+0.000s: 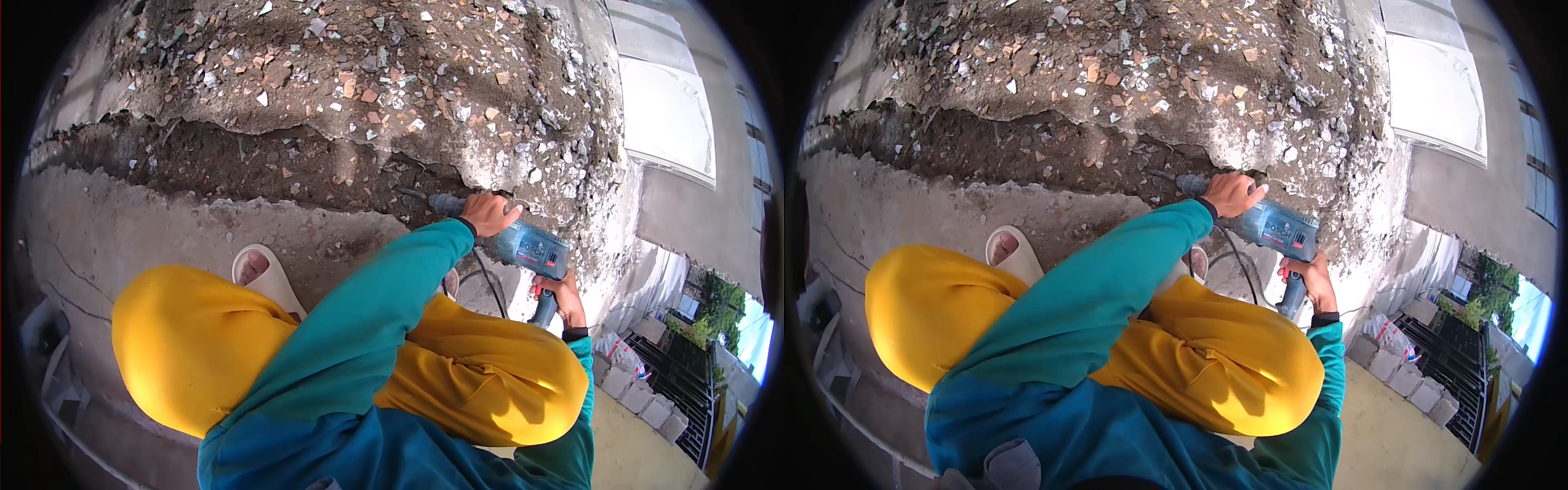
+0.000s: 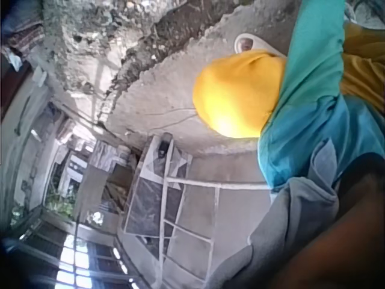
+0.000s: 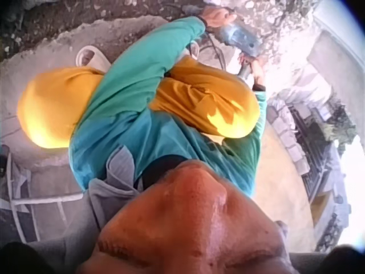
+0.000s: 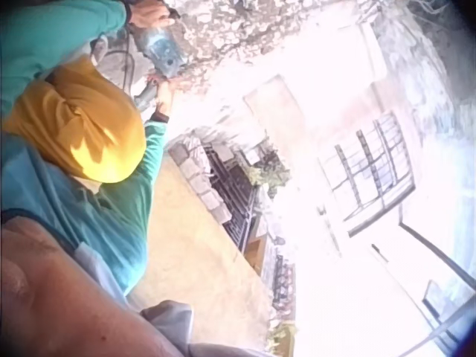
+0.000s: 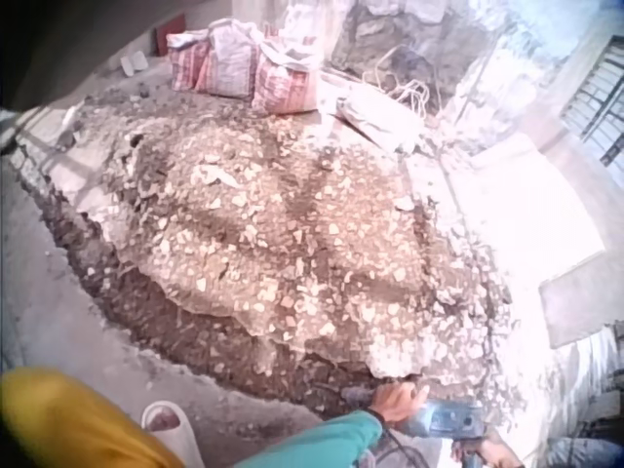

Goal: Drilling and breaking a concrete floor using a hammer drill.

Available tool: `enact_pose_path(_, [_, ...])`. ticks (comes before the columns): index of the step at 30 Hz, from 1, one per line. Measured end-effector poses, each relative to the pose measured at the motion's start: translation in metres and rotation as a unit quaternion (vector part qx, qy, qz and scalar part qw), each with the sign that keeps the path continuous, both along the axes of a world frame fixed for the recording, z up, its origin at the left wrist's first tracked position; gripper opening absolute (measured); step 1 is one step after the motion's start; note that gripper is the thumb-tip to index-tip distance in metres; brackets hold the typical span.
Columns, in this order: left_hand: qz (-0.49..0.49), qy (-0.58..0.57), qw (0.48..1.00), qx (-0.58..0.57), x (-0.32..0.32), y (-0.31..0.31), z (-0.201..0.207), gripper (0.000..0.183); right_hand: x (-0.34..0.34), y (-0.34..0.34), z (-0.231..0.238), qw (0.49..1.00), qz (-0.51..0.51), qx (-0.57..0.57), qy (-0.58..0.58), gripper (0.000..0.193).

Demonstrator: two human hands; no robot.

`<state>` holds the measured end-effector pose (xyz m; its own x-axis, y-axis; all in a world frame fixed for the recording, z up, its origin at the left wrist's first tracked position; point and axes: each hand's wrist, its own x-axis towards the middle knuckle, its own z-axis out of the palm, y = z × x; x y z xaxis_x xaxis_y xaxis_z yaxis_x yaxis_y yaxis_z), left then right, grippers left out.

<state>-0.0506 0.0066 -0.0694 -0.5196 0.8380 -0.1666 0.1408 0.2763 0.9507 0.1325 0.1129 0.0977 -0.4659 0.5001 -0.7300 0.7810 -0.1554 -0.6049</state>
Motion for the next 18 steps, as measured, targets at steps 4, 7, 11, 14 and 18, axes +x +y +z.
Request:
enact_pose_path(4, [0.131,0.029,0.986,0.098,-0.004,-0.022,0.0,0.036,-0.047,-0.035,0.044,0.992,0.092,0.087,-0.015,0.029])
enact_pose_path(7, [0.239,0.063,0.954,0.167,-0.004,-0.037,-0.015,0.031,-0.074,-0.05,0.054,0.98,0.167,0.11,-0.003,0.034])
enact_pose_path(11, [0.197,-0.001,0.964,0.18,-0.007,-0.048,-0.001,0.025,-0.065,-0.054,0.058,0.983,0.147,0.109,0.0,0.039])
enact_pose_path(14, [0.24,0.022,0.952,0.188,-0.011,-0.039,0.011,0.024,-0.074,-0.04,0.069,0.987,0.15,0.061,0.023,0.044])
enact_pose_path(18, [0.216,0.024,0.96,0.175,-0.004,-0.034,0.007,0.025,-0.076,-0.007,0.06,0.984,0.15,0.064,-0.076,0.049])
